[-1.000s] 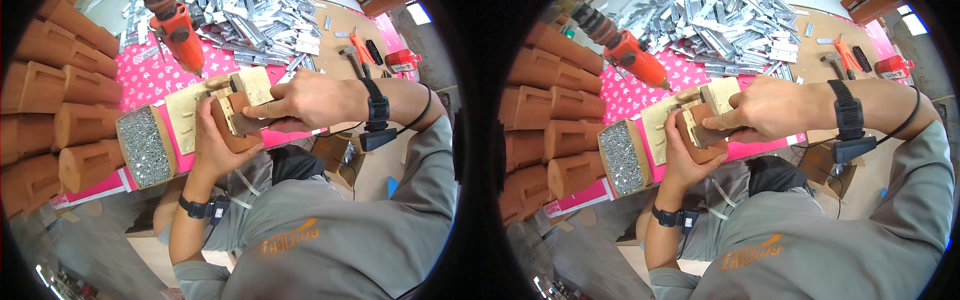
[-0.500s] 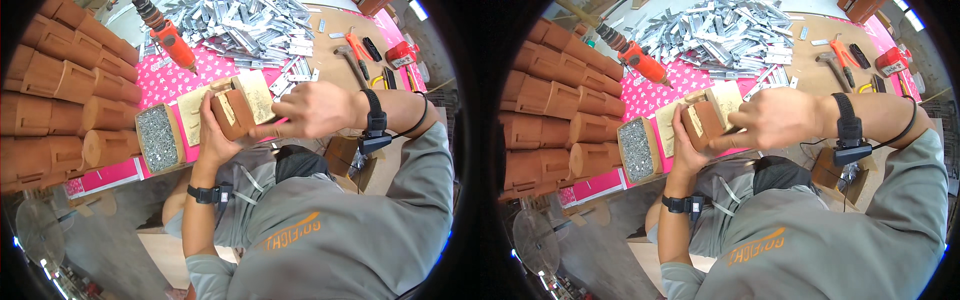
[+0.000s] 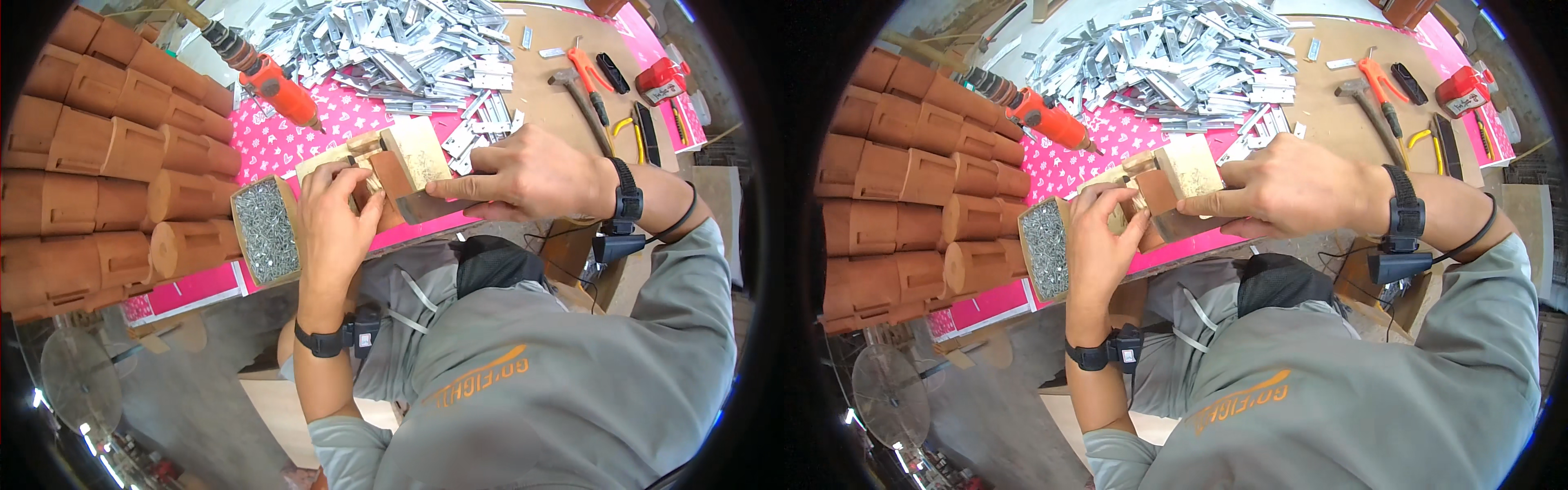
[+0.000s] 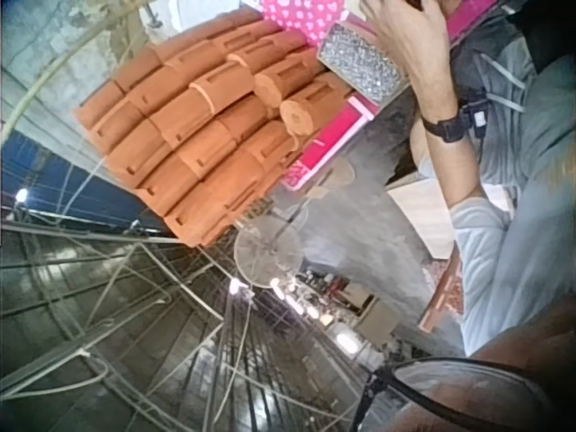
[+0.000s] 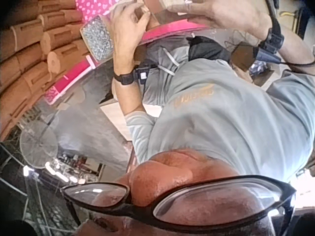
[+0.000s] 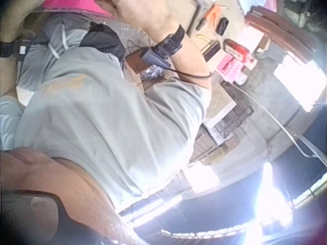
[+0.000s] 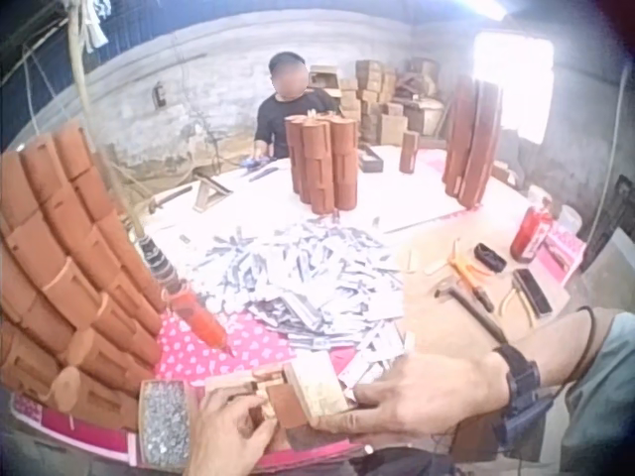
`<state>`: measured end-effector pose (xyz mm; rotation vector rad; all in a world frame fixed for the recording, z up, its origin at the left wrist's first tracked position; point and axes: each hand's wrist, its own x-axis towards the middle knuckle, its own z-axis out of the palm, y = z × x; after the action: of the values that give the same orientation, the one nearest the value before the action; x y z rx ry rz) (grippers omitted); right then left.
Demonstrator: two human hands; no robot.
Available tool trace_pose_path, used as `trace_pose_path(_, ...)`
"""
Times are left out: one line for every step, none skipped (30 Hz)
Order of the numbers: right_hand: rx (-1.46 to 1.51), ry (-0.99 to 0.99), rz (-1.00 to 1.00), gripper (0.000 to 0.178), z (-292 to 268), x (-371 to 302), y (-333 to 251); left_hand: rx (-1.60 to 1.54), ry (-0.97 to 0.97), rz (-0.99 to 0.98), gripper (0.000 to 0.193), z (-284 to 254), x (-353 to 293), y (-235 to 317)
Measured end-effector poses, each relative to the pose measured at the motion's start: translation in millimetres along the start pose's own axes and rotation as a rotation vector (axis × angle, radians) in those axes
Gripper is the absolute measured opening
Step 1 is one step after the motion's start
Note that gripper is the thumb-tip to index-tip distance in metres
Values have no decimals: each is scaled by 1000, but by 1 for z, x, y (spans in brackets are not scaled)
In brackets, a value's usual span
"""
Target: Assembling small wooden furniture components by attaching metal plates with screws and finishing the surface.
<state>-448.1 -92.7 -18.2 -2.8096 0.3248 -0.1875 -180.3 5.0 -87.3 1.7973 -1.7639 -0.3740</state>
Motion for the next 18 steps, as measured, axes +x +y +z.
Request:
trace_pose_path(8, 0, 2, 61, 2, -1, 0, 27, -24, -17, 25, -1, 1, 1)
trace_pose_path(9, 5, 3, 61, 3, -2, 1, 31, -26, -15, 25, -2, 2, 1)
trace_pose_path(12, 6, 7, 61, 4, -3, 1, 24, -25, -16, 21, -3, 1, 0)
trace_pose_path(15, 6, 11, 62, 4, -3, 2, 16, -24, -18, 17, -4, 0, -1)
trace_pose_path(17, 9, 15, 62, 5, -3, 3, 17, -29, -15, 17, -3, -2, -3)
trace_pose_path(14, 3, 27, 62, 5, -4, 3, -67, 17, -8, 16, -3, -4, -5)
trace_pose_path(12, -4, 39, 61, 6, -4, 4, -151, 62, -2, 15, -3, -8, -7)
trace_pose_path(15, -3, 48, 61, 6, -6, 6, -152, 54, 1, 15, -6, -13, 0)
trace_pose_path(12, 21, 52, 61, 7, -7, 8, -140, 93, 2, 13, -13, -22, 10)
trace_pose_path(10, 44, 57, 61, 7, -8, 11, -128, 132, 2, 12, -16, -32, 16)
trace_pose_path(13, 46, 62, 61, 6, -9, 13, -127, 126, 4, 12, -18, -47, 19)
trace_pose_path(10, 56, 60, 60, 5, -10, 15, -128, 54, -23, 10, -18, -65, 21)
trace_pose_path(12, 67, 46, 60, 5, -8, 17, -121, -12, -59, 8, -21, -80, 23)
trace_pose_path(20, 63, 38, 60, 6, -5, 18, -98, -79, -47, 8, -19, -93, 23)
trace_pose_path(16, 67, 44, 60, 8, -4, 20, -76, -145, -34, 9, -16, -101, 23)
trace_pose_path(11, 72, 50, 60, 10, -3, 22, -26, -160, -23, 11, -12, -105, 23)
trace_pose_path(17, 71, 41, 60, 12, -2, 22, -22, -158, -32, 11, -11, -106, 20)
trace_pose_path(20, 85, 45, 60, 14, -1, 22, -4, -61, -81, 11, -8, -104, 17)
